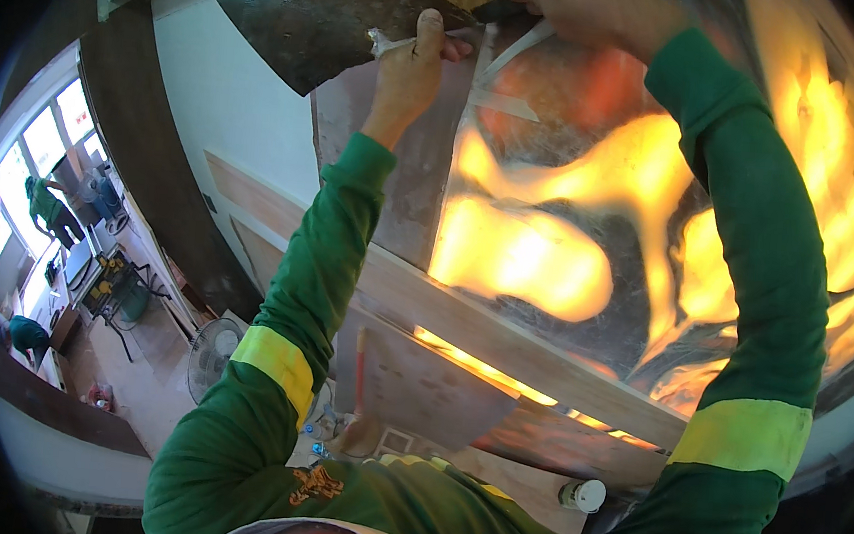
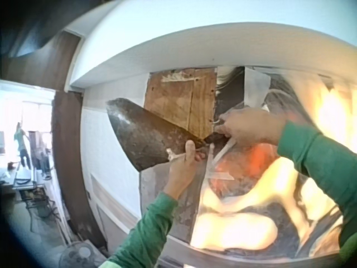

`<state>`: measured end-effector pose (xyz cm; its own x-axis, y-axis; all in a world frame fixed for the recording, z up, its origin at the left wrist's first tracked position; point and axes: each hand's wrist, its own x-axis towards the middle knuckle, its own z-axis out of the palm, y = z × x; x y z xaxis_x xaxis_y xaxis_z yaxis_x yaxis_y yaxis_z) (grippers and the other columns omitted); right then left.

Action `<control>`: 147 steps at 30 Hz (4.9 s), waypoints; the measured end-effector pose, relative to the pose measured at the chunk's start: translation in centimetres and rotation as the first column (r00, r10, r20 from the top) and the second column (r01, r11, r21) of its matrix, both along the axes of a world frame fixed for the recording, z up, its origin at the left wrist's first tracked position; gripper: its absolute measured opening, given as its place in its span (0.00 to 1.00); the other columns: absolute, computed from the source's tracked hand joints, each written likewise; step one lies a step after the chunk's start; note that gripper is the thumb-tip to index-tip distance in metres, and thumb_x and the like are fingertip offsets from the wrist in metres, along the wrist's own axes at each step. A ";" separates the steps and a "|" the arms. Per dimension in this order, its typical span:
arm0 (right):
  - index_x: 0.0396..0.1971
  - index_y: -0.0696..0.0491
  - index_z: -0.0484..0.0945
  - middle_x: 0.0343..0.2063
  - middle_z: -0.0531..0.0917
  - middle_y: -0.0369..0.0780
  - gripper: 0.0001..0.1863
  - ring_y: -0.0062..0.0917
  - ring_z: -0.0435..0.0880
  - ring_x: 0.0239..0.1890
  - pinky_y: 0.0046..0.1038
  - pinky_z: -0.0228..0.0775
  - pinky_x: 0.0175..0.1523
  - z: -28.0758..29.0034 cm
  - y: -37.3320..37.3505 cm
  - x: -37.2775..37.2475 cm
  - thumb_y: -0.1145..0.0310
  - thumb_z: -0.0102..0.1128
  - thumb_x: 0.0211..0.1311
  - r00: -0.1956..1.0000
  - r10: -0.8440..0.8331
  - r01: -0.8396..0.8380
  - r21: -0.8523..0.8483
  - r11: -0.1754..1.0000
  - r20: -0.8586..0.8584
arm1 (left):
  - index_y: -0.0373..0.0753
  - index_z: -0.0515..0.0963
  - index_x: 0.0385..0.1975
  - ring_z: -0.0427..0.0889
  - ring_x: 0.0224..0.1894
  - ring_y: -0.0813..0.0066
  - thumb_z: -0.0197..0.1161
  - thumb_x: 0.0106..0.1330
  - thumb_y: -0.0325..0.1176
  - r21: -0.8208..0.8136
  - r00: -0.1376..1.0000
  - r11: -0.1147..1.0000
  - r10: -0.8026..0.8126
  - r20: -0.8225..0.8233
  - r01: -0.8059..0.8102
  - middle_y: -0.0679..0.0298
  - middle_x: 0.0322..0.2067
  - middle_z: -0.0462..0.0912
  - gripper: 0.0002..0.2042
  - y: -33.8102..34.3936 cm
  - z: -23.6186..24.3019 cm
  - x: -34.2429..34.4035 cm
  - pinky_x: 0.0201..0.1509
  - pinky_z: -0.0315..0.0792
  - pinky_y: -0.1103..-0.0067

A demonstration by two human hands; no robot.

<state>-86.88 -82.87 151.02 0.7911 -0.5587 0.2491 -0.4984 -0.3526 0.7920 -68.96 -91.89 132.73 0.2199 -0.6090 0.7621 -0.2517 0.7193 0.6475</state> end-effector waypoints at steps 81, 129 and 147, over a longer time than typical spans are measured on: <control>0.32 0.53 0.90 0.35 0.90 0.44 0.11 0.41 0.90 0.41 0.42 0.84 0.43 -0.7 -6.8 5.3 0.70 0.57 0.60 0.928 0.364 -0.359 -0.066 0.931 0.081 | 0.34 0.70 0.26 0.83 0.43 0.70 0.44 0.84 0.51 -0.094 0.941 0.963 -0.266 -0.209 0.252 0.54 0.36 0.86 0.28 0.5 -1.7 0.4 0.55 0.73 0.74; 0.45 0.50 0.86 0.43 0.85 0.40 0.15 0.39 0.86 0.50 0.44 0.77 0.50 0.6 -5.8 5.6 0.74 0.56 0.61 0.987 0.118 -0.116 -0.027 0.993 0.109 | 0.29 0.74 0.22 0.84 0.41 0.70 0.42 0.83 0.55 -0.175 0.960 0.975 -0.177 -0.217 0.141 0.56 0.30 0.87 0.34 -0.1 -2.2 -1.0 0.50 0.74 0.72; 0.34 0.49 0.88 0.38 0.83 0.32 0.08 0.27 0.83 0.47 0.41 0.73 0.53 -5.7 -7.7 5.2 0.69 0.60 0.59 0.901 0.414 -0.360 -0.312 0.879 0.127 | 0.39 0.80 0.51 0.84 0.47 0.58 0.51 0.77 0.34 -0.702 0.108 0.657 0.747 0.656 -0.276 0.57 0.45 0.85 0.12 8.8 16.9 11.6 0.54 0.77 0.70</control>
